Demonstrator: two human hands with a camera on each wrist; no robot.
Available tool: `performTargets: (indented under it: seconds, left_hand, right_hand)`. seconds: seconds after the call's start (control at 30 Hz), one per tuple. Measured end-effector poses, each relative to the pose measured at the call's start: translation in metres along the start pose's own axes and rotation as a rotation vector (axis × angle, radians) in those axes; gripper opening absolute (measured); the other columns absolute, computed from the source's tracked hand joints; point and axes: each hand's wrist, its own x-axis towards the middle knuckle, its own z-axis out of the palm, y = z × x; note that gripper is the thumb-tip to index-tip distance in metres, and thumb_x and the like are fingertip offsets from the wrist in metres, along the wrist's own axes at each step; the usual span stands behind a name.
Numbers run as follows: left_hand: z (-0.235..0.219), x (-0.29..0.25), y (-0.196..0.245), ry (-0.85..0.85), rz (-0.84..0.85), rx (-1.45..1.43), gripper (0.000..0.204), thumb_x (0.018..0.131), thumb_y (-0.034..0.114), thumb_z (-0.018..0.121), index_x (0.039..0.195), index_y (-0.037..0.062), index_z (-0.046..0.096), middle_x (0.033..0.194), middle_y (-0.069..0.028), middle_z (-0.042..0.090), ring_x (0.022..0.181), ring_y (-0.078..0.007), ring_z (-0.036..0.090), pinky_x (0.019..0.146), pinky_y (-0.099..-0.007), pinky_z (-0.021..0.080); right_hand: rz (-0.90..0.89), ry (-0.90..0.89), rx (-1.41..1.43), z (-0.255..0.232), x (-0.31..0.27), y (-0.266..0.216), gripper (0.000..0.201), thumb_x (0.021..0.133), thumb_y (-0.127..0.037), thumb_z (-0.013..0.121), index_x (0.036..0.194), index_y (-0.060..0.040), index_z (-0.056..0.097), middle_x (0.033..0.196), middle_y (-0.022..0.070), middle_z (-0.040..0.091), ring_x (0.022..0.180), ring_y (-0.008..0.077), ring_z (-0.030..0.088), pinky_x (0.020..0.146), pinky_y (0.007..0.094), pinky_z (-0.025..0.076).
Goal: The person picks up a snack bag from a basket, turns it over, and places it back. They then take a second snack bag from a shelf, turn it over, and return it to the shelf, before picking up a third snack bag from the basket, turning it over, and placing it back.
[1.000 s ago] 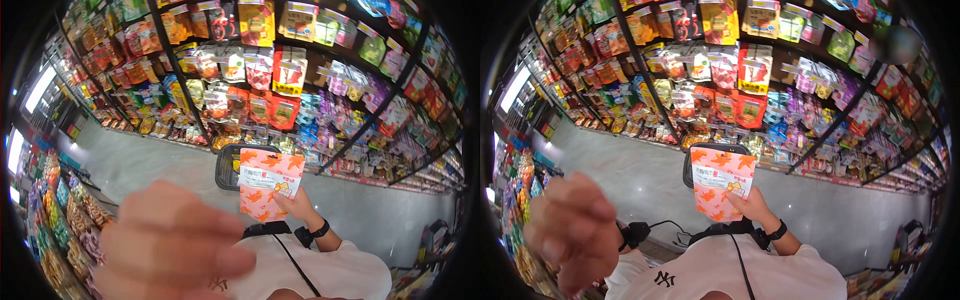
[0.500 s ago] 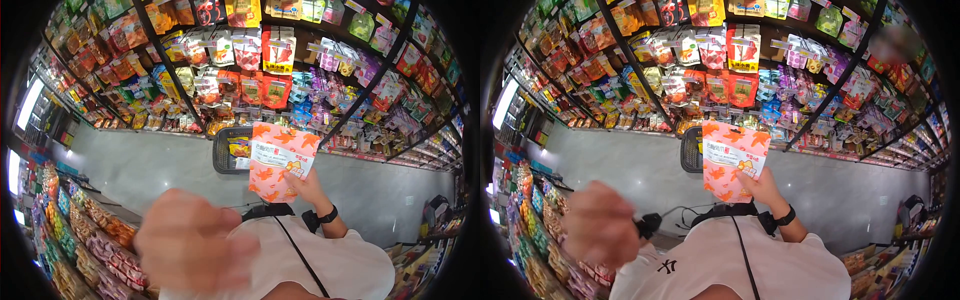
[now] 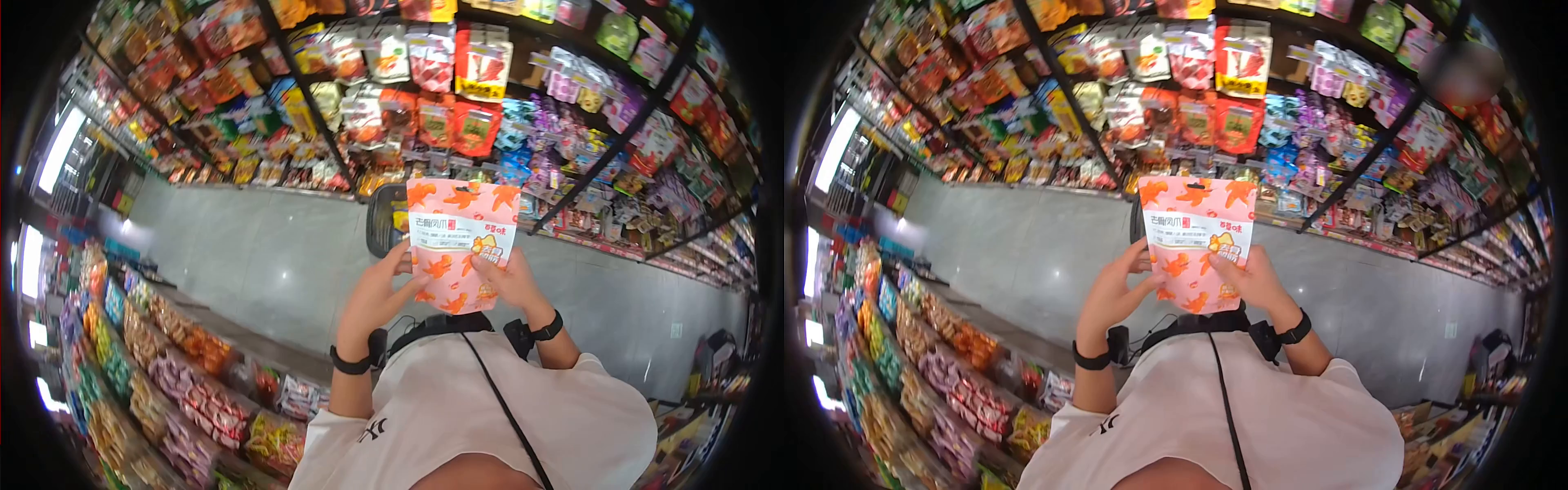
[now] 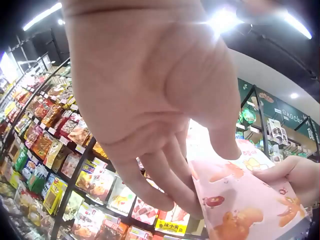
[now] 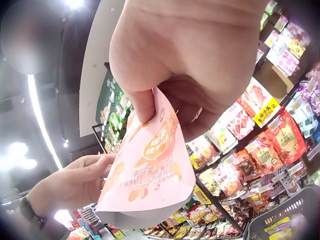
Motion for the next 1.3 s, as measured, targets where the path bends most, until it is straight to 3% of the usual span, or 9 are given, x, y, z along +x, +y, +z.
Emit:
performTargets:
  seconds: [0.2,0.4,0.5,0.63,0.83,0.87,1.0,1.2,1.3]
  left_hand:
    - [0.001,-0.025,-0.006,0.140,-0.130,-0.060,0.042,0.093,0.008,0.078,0.128,-0.0015,0.058,0.104,-0.0120,0.076,0.087,-0.0166,0.074,0.074,-0.0283,0.057]
    - [-0.001,-0.043,-0.007,0.186,-0.152,-0.075,0.034,0.088,0.003,0.079,0.118,-0.0036,0.064,0.094,-0.0099,0.077,0.072,-0.0133,0.072,0.068,-0.0257,0.055]
    - [-0.001,-0.050,-0.007,0.230,-0.146,-0.007,0.030,0.086,0.010,0.084,0.109,-0.0022,0.069,0.086,-0.0101,0.077,0.070,-0.0141,0.073,0.067,-0.0277,0.055]
    - [-0.001,-0.053,-0.008,0.265,-0.117,0.009,0.031,0.084,0.011,0.085,0.109,-0.0003,0.071,0.083,-0.0092,0.077,0.068,-0.0136,0.072,0.066,-0.0278,0.055]
    - [-0.005,-0.054,-0.012,0.257,-0.098,0.044,0.032,0.082,0.011,0.086,0.110,0.0014,0.073,0.083,-0.0092,0.077,0.068,-0.0142,0.072,0.065,-0.0288,0.055]
    - [-0.004,-0.054,-0.014,0.252,-0.105,0.039,0.032,0.082,0.011,0.086,0.109,0.0013,0.073,0.083,-0.0094,0.077,0.068,-0.0145,0.072,0.065,-0.0290,0.055]
    - [-0.008,-0.055,-0.014,0.244,-0.138,0.019,0.033,0.082,0.012,0.086,0.109,0.0008,0.073,0.084,-0.0103,0.076,0.067,-0.0155,0.071,0.064,-0.0303,0.055]
    - [-0.015,-0.051,-0.018,0.254,-0.115,0.041,0.032,0.083,0.014,0.085,0.111,0.0015,0.073,0.078,-0.0106,0.074,0.066,-0.0179,0.071,0.064,-0.0311,0.055]
    - [-0.017,-0.041,-0.023,0.248,-0.120,0.063,0.035,0.084,0.016,0.085,0.112,0.0015,0.073,0.075,-0.0113,0.073,0.064,-0.0193,0.070,0.063,-0.0325,0.055]
  right_hand:
    - [0.022,-0.094,0.036,0.021,0.006,0.006,0.024,0.104,-0.022,0.069,0.108,0.0010,0.069,0.074,-0.0056,0.059,0.065,0.0035,0.047,0.057,0.0250,0.042]
    - [0.022,-0.166,0.062,0.036,0.007,0.009,0.027,0.104,-0.020,0.066,0.121,0.0009,0.067,0.092,0.0001,0.069,0.080,0.0067,0.058,0.073,0.0296,0.053]
    - [0.038,-0.207,0.017,0.038,0.007,0.012,0.029,0.104,-0.020,0.066,0.123,0.0011,0.067,0.099,0.0028,0.071,0.087,0.0081,0.061,0.080,0.0314,0.055]
    - [0.067,-0.237,0.012,0.038,0.009,0.018,0.027,0.102,-0.017,0.067,0.123,0.0001,0.067,0.099,0.0030,0.072,0.087,0.0087,0.062,0.080,0.0316,0.055]
    - [0.007,-0.265,0.089,0.043,0.011,0.004,0.038,0.094,-0.010,0.076,0.129,-0.0010,0.065,0.117,0.0061,0.073,0.104,0.0115,0.066,0.093,0.0324,0.055]
    - [0.040,-0.281,0.098,0.043,0.012,0.006,0.047,0.089,-0.008,0.081,0.132,-0.0010,0.063,0.122,0.0060,0.072,0.109,0.0126,0.066,0.096,0.0327,0.055]
    - [0.069,-0.320,0.105,0.046,0.017,0.012,0.059,0.084,-0.009,0.087,0.135,-0.0008,0.060,0.126,0.0061,0.071,0.113,0.0139,0.066,0.097,0.0338,0.055]
    - [-0.008,-0.306,0.025,0.057,0.028,0.007,0.059,0.080,-0.012,0.090,0.132,-0.0019,0.063,0.121,0.0048,0.072,0.107,0.0141,0.067,0.095,0.0336,0.056]
    - [0.043,-0.280,0.023,0.057,0.034,0.008,0.057,0.079,-0.012,0.090,0.129,-0.0023,0.064,0.119,0.0043,0.072,0.106,0.0143,0.068,0.093,0.0335,0.056]
